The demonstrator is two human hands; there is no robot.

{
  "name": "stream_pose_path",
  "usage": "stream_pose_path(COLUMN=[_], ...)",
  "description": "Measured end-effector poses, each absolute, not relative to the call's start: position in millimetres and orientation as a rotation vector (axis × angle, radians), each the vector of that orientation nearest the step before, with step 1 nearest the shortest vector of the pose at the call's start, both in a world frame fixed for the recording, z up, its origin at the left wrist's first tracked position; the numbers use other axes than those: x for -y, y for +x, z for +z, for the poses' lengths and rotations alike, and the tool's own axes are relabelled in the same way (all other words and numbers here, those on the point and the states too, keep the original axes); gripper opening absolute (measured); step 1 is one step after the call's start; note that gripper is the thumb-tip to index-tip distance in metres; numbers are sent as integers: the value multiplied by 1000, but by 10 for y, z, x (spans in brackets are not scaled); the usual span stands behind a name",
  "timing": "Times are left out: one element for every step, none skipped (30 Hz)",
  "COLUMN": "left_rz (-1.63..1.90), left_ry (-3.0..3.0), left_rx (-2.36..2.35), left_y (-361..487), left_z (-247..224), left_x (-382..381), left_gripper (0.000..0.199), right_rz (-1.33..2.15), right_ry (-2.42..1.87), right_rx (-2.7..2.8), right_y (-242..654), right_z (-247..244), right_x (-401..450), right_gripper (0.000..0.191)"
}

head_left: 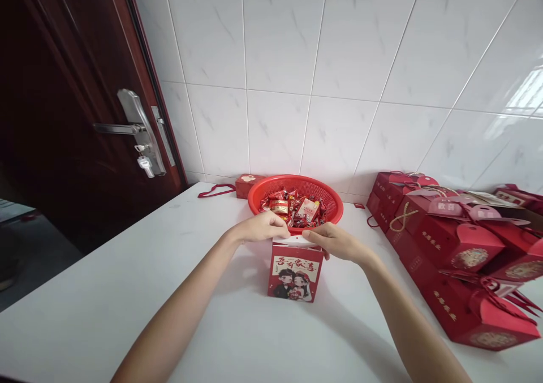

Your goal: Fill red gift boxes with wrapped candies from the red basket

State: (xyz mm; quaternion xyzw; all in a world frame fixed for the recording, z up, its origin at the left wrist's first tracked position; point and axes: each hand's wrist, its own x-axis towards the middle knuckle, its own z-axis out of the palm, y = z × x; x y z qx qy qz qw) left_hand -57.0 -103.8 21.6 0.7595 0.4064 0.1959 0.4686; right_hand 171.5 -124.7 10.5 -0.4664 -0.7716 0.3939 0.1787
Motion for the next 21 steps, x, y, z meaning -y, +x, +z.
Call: stream_pose_path(left_rz=[520,575,641,710,773,825,856,856,831,773,681,621,567,497,417,321,225,139,71,21,-14], left_ry=[1887,1915,1942,1963,1980,1994,2009,2035,2066,2109,2163,2192,2217,2240,2262,2280,2292,2303,2315,2330,2348], left_rx=[-983,-969,-953,-939,-932,-933,-944,-981,-1035,-1106,-1219,-1286,-1322,-1344,-1347,-1337,-1326,-1309,-1295,-1286,-1282], left_y=[-584,-597,-610,-622,-632,-638,-638,-630,-612,-582,-541,-489,-428,-363,-297,-233,-174,-125,-85,-56,-37], left_z=[229,245,262,278,292,302,310,312,310,302,287,264,232,191,144,92,38,-14,-63,-105,-141], left_x=[1043,1050,1054,1050,1032,995,937,855,754,640,520,404,301,215,151,107,81,67,61,59,57], left_gripper=[26,28,30,31,33,35,36,37,37,36,35,32,28,24,22,21,20,18,16,17,21], right_rz=[1094,1066,1031,989,946,896,843,785,723,661,605,564,540,528,523,520,515,510,505,502,499], right_ry=[-1311,-1305,-1303,-1298,-1287,-1273,-1257,-1240,-1224,-1216,-1216,-1220,-1224,-1232,-1243,-1256,-1268,-1281,-1294,-1308,-1322], right_rx=[2164,2137,2104,2063,2021,1980,1944,1912,1879,1845,1812,1781,1756,1737,1725,1718,1711,1706,1703,1702,1702], right_y=[1727,1742,1761,1782,1805,1827,1849,1866,1880,1887,1890,1888,1883,1879,1877,1879,1886,1897,1911,1925,1936], right_z=[118,135,156,177,195,209,214,208,191,164,129,88,47,8,-26,-53,-73,-85,-90,-90,-86], right_x=[1245,1239,1232,1221,1206,1186,1161,1129,1093,1053,1011,970,933,902,878,860,848,839,831,820,805], right_gripper=[54,55,56,57,57,58,58,58,56,53,49,43,37,32,28,26,24,23,23,22,22])
